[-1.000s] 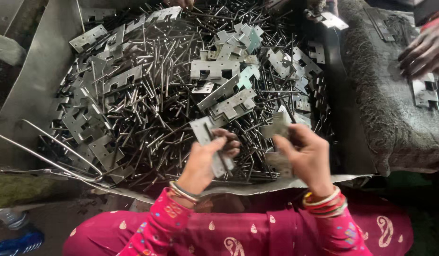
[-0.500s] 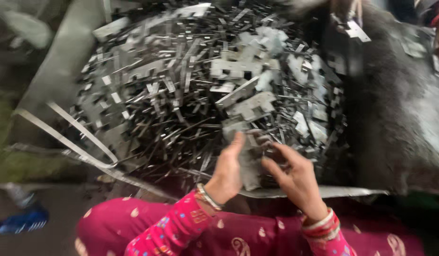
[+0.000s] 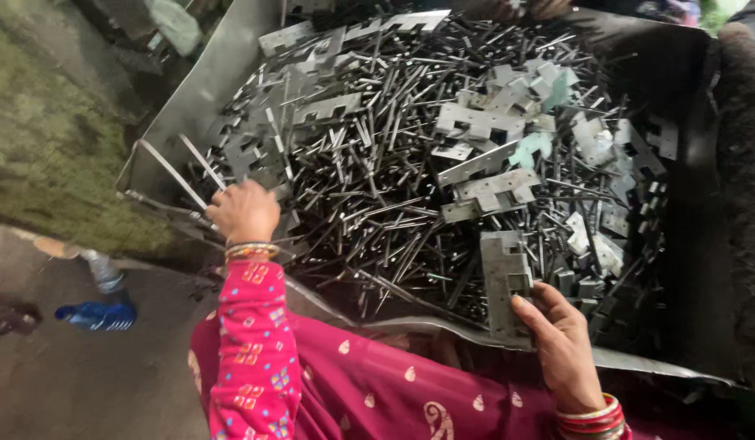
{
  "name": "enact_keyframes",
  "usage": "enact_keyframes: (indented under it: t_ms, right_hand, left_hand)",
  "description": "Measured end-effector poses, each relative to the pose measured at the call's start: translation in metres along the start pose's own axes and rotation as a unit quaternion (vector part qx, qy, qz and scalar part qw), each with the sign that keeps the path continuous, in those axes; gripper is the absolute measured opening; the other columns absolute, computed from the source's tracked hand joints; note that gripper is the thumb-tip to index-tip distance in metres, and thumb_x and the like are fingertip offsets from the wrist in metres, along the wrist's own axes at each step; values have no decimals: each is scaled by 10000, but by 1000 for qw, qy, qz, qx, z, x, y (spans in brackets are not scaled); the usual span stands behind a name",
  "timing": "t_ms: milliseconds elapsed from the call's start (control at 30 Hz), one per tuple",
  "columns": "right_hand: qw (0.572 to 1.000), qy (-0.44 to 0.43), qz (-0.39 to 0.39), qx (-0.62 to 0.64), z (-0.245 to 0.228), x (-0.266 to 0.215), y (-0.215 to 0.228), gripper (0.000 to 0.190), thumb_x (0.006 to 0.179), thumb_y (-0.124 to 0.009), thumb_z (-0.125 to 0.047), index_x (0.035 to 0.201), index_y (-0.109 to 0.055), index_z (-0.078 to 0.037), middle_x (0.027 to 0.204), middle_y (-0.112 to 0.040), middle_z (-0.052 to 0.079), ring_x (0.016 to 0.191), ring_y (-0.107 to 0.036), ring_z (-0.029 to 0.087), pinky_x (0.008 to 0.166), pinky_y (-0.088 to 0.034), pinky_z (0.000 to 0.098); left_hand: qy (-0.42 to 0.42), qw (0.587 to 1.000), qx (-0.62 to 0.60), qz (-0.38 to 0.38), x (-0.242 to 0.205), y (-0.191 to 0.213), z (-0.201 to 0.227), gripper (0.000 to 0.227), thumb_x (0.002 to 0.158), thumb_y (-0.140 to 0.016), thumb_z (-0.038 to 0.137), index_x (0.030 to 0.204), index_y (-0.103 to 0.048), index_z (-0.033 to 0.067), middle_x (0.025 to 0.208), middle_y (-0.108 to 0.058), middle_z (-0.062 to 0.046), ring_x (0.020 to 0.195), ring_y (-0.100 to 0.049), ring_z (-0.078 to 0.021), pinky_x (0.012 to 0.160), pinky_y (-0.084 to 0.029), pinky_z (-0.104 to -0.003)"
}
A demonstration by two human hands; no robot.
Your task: The person sits on the floor and assembles small metal brackets by inserting pins into them. They pick up brackets and pins from a large pile, insert the pins, and place the assembled units onto a nearby surface.
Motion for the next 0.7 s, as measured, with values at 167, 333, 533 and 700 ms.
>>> enact_keyframes:
  t_ms: [167,333,533,700]
  right_hand:
    - [999,11,8,-44,8,0,-2,368,908,-699,-107,1246,-665,36,1037,-736,57,897,-669,105,782,-535,260]
    - [998,52,4,-33,-3,3,10,362,895,-739,-113,1227,-677,16,981,-707,1,842,-619,67,719,-502,239]
    - [942,240,132,-194,-63,11,82,210,906,-733,-82,1082,-685,21,972,-660,15,878,-597,80,755,-512,255]
    - [757,398,346,-385,-126,54,206,138,980,-656,-112,1030,-659,17,919,-684,143,842,-664,239,763,-527,378]
  left_hand:
    - [12,990,-68,-125,8,-60,-2,643,830,-778,554,1201,-693,36,1105,-748,-219,1072,-682,-439,976,-431,-609]
    - [-8,991,15,-134,30,-122,-40,612,787,-758,611,1131,-793,106,1338,-607,-322,1280,-460,-667,982,-281,-818]
    - [-39,963,-252,-86,50,-191,-68,592,807,-908,375,1070,-698,-112,914,-711,-264,768,-710,-404,620,-564,-518]
    - [-46,903,-373,-208,60,-209,-64,444,878,-914,200,1065,-717,-152,765,-733,-248,590,-685,-305,579,-551,-447]
Point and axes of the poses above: each hand's wrist, its own x-axis towards the middle knuckle, its own y-axis out of the back of the hand, z = x × y, the point moved 3 cm from there along x, towards the middle knuckle
